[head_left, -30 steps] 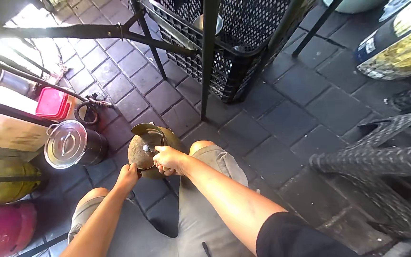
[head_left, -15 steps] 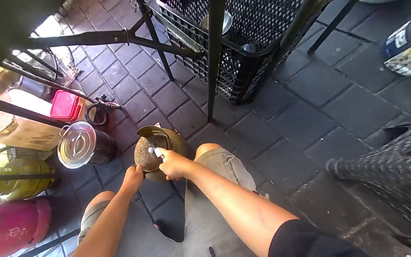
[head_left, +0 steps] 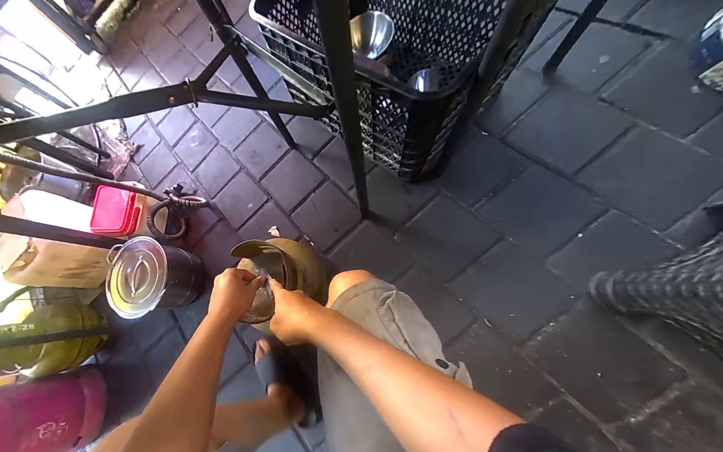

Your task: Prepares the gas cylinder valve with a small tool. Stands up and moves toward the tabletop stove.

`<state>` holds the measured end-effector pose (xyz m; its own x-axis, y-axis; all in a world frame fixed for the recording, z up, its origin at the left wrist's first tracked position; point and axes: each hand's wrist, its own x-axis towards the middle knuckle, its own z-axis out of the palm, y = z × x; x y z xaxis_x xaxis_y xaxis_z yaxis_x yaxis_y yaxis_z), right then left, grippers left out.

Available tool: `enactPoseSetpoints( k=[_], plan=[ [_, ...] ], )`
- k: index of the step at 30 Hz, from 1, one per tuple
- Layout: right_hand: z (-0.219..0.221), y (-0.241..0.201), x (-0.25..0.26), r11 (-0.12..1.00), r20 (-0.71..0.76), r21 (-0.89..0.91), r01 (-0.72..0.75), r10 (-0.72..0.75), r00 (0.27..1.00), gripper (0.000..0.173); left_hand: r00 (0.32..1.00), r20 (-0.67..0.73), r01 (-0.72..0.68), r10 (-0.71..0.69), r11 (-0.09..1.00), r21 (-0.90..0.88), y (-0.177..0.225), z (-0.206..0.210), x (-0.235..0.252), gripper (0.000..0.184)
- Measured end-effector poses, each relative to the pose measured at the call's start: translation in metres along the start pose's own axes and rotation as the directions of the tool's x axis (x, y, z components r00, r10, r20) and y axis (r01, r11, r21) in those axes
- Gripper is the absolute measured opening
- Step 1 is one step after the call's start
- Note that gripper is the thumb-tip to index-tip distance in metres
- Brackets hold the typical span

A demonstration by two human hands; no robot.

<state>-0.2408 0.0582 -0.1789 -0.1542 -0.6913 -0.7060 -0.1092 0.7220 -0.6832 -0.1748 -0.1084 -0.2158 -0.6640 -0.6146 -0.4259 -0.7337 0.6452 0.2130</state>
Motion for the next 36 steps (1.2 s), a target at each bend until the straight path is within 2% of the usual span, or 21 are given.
enactPoseSetpoints(
  k=[3,6,8,10,12,14,17,20,22,23,25,26,27,28,29,30,31,32,33,34,36],
  plan=[
    [-0.002,-0.003,0.002,0.999,0.017,-0.034,-0.016,0.017,1.0,0.091,0.99,0.029,-0.139,0.137,0.989,0.051,-0.004,-0.002,0.003,0.021],
    [-0.005,-0.002,0.005,0.999,0.036,0.022,-0.036,0.035,0.999,0.09,0.974,0.045,-0.224,0.222,0.972,0.064,-0.012,0.0,0.004,0.021],
    [-0.009,-0.004,0.007,0.997,0.033,0.051,-0.053,0.051,0.998,0.088,0.965,0.054,-0.261,0.257,0.961,0.086,-0.016,0.0,0.005,0.022],
    [-0.016,-0.009,0.006,0.998,0.036,-0.006,-0.062,0.062,0.997,0.082,0.952,0.127,-0.297,0.28,0.943,0.148,-0.018,-0.005,0.008,0.024],
    [-0.021,-0.011,0.007,0.996,0.029,-0.065,-0.055,0.057,0.998,0.076,0.943,0.216,-0.306,0.254,0.916,0.259,-0.013,-0.01,0.011,0.028],
    [-0.027,-0.014,0.01,0.991,0.047,-0.128,-0.044,0.05,0.998,0.073,0.945,0.243,-0.298,0.218,0.878,0.375,-0.004,-0.01,0.01,0.03],
    [-0.03,-0.015,0.012,0.987,0.053,-0.153,-0.04,0.049,0.997,0.068,0.915,0.242,-0.401,0.323,0.801,0.445,-0.007,-0.004,0.012,0.029],
    [-0.028,-0.013,0.009,0.993,0.052,-0.099,-0.06,0.065,0.997,0.069,0.843,0.265,-0.533,0.467,0.662,0.527,-0.014,0.001,0.014,0.027],
    [-0.023,-0.013,0.005,0.996,0.036,-0.067,-0.066,0.069,0.997,0.072,0.771,0.298,-0.617,0.563,0.544,0.569,-0.018,0.001,0.017,0.022],
    [-0.021,-0.013,0.003,0.996,0.032,-0.061,-0.065,0.067,0.997,0.072,0.719,0.317,-0.662,0.619,0.468,0.585,-0.02,-0.001,0.018,0.019],
    [-0.018,-0.012,-0.002,0.997,0.034,-0.052,-0.058,0.06,0.998,0.072,0.572,0.342,-0.749,0.746,0.305,0.588,-0.025,-0.004,0.023,0.012],
    [-0.016,-0.011,-0.004,0.997,0.039,-0.049,-0.057,0.059,0.998,0.073,0.518,0.348,-0.773,0.781,0.254,0.581,-0.026,-0.006,0.026,0.011],
    [-0.014,-0.01,-0.005,0.997,0.04,-0.05,-0.057,0.059,0.997,0.075,0.512,0.343,-0.78,0.787,0.26,0.569,-0.028,-0.007,0.027,0.012],
    [-0.012,-0.009,-0.005,0.997,0.042,-0.052,-0.058,0.06,0.997,0.076,0.576,0.321,-0.76,0.752,0.349,0.548,-0.029,-0.01,0.026,0.016],
    [-0.012,-0.008,-0.005,0.997,0.046,-0.056,-0.059,0.062,0.997,0.078,0.708,0.301,-0.686,0.639,0.521,0.509,-0.025,-0.013,0.02,0.024],
    [-0.013,-0.007,-0.005,0.997,0.053,-0.055,-0.06,0.063,0.997,0.079,0.834,0.27,-0.551,0.48,0.715,0.43,-0.021,-0.016,0.015,0.031],
    [-0.014,-0.007,-0.005,0.997,0.056,-0.051,-0.057,0.06,0.997,0.079,0.92,0.241,-0.374,0.308,0.872,0.316,-0.018,-0.016,0.011,0.034],
    [-0.017,-0.007,-0.004,0.998,0.059,-0.038,-0.055,0.057,0.997,0.077,0.961,0.229,-0.203,0.157,0.96,0.192,-0.017,-0.015,0.009,0.037],
    [-0.021,-0.007,-0.004,0.998,0.071,-0.023,-0.053,0.054,0.996,0.075,0.97,0.24,-0.074,0.049,0.993,0.097,-0.018,-0.011,0.01,0.038],
    [-0.026,-0.006,-0.001,0.999,0.084,-0.021,-0.044,0.046,0.995,0.07,0.964,0.266,0.013,-0.02,0.999,0.03,-0.018,-0.009,0.011,0.036],
    [-0.04,-0.005,0.005,0.998,0.11,-0.058,-0.013,0.019,0.994,0.066,0.949,0.309,0.084,-0.067,0.996,-0.042,-0.016,-0.006,0.013,0.031]
  ],
)
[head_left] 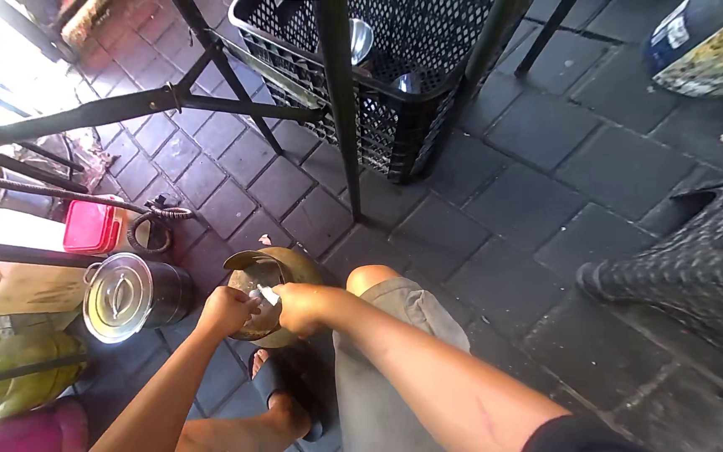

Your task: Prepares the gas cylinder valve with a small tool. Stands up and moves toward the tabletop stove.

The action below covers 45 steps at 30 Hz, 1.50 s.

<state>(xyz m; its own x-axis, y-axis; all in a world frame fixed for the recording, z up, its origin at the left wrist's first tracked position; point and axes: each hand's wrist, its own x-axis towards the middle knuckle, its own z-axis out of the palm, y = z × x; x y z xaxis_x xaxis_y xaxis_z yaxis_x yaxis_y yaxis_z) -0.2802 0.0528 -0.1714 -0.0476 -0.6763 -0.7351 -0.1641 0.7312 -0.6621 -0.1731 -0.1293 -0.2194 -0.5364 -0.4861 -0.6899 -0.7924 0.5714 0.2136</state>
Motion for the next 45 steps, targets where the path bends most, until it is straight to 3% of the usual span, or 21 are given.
enactPoseSetpoints(
  k=[3,10,16,20,28,36,45],
  plan=[
    [-0.021,-0.005,0.002,0.995,0.051,-0.094,0.02,-0.015,0.999,0.053,0.997,0.068,-0.015,0.022,0.996,-0.091,-0.002,-0.005,0.0,0.034],
    [-0.025,-0.002,0.028,0.998,0.108,-0.064,-0.029,0.036,0.994,0.063,0.991,0.125,-0.05,0.049,0.999,0.005,-0.005,-0.016,0.013,0.035],
    [-0.007,0.011,0.013,0.999,0.073,0.032,0.039,-0.041,0.996,0.076,0.996,0.065,-0.061,0.055,0.993,0.097,-0.008,-0.02,0.015,0.033],
    [0.007,0.008,0.015,0.999,0.031,0.038,0.009,-0.01,0.999,0.081,0.997,0.035,-0.075,0.07,0.984,0.16,-0.01,-0.023,0.019,0.033],
    [-0.001,0.001,0.003,0.992,0.063,-0.127,-0.004,0.012,0.998,0.085,1.0,-0.006,0.007,-0.006,0.976,0.218,-0.009,-0.025,0.02,0.036],
    [0.015,0.0,0.023,0.997,0.016,-0.075,-0.03,0.031,0.999,0.088,0.997,-0.054,0.073,-0.06,0.949,0.307,0.001,-0.03,0.017,0.036],
    [0.008,-0.007,0.024,0.99,0.031,-0.138,-0.026,0.031,0.999,0.088,0.997,-0.041,0.078,-0.068,0.947,0.311,0.002,-0.035,0.019,0.037]
  ],
)
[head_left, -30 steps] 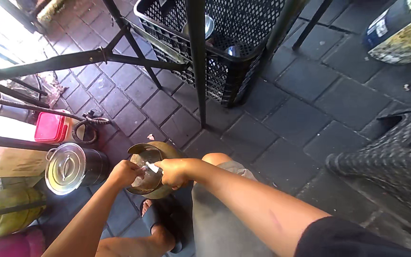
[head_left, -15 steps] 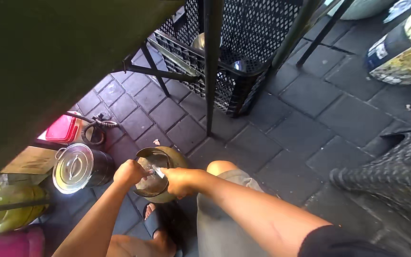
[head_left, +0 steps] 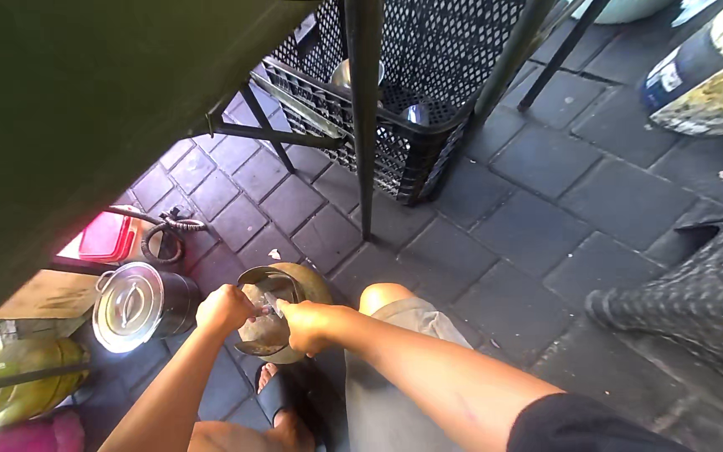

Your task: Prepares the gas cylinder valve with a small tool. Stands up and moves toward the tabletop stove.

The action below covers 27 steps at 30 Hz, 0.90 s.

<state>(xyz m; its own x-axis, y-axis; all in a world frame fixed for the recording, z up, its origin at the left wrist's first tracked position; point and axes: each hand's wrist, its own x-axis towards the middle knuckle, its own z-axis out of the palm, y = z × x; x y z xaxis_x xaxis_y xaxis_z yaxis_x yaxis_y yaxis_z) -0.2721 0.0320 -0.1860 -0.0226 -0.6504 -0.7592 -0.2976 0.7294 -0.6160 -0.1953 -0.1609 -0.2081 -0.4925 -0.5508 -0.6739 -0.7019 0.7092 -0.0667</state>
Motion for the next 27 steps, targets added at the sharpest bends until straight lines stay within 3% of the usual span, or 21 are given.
enactPoseSetpoints(
  k=[6,15,27],
  plan=[
    [-0.001,0.017,0.011,0.979,0.035,0.199,0.038,-0.045,0.998,0.079,1.0,-0.018,0.007,-0.008,1.0,-0.01,-0.001,0.001,-0.004,0.034],
    [0.006,0.03,0.02,0.867,0.06,0.498,0.01,-0.045,0.997,0.086,0.997,-0.076,0.013,-0.017,0.999,-0.049,-0.007,0.009,-0.008,0.036],
    [0.016,0.027,0.013,0.726,0.045,0.688,0.014,-0.062,0.997,0.079,0.987,-0.154,-0.065,0.048,0.992,-0.11,-0.016,-0.002,-0.014,0.033]
  ],
)
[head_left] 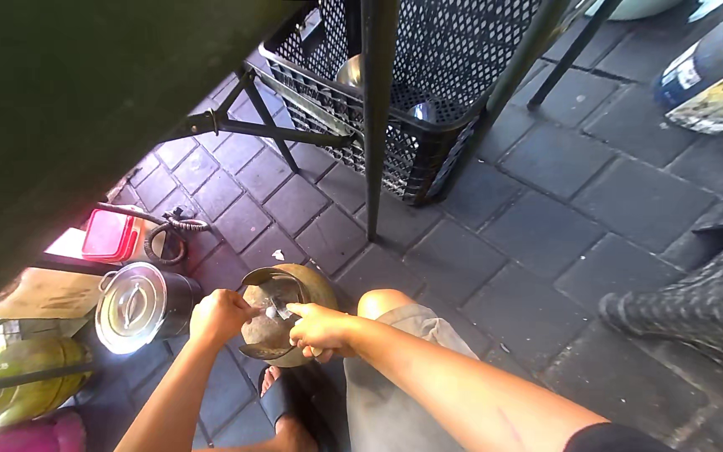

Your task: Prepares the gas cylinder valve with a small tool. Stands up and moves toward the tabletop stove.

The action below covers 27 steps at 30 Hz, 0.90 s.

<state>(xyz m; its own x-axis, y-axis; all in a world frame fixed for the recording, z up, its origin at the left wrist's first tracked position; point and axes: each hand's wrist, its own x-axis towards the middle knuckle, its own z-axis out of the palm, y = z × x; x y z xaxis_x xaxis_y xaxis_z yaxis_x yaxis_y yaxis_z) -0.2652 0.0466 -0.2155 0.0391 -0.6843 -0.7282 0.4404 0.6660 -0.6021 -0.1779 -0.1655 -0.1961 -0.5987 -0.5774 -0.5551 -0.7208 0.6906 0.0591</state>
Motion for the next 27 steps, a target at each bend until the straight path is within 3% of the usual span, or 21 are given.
enactPoseSetpoints(
  k=[8,12,16,23,27],
  plan=[
    [0.013,0.003,-0.001,0.958,-0.013,0.285,-0.03,0.035,0.999,0.073,0.977,-0.215,-0.033,-0.01,0.979,-0.199,0.004,-0.064,-0.028,0.032],
    [0.019,0.006,-0.001,0.912,-0.006,0.409,-0.007,0.01,1.0,0.071,0.968,-0.252,-0.053,-0.007,0.971,-0.231,0.007,-0.079,-0.044,0.029],
    [0.021,0.008,-0.001,0.872,0.002,0.49,0.011,-0.014,1.0,0.057,0.964,-0.262,-0.033,-0.033,0.97,-0.242,0.012,-0.088,-0.055,0.027],
    [0.02,0.011,-0.001,0.827,0.021,0.561,0.033,-0.053,0.998,0.056,0.96,-0.273,-0.034,-0.055,0.95,-0.309,0.004,-0.091,-0.062,0.03],
    [0.02,0.014,-0.003,0.784,0.025,0.62,0.027,-0.054,0.998,0.056,0.925,-0.378,-0.104,-0.042,0.928,-0.358,0.006,-0.094,-0.076,0.026]
  ],
)
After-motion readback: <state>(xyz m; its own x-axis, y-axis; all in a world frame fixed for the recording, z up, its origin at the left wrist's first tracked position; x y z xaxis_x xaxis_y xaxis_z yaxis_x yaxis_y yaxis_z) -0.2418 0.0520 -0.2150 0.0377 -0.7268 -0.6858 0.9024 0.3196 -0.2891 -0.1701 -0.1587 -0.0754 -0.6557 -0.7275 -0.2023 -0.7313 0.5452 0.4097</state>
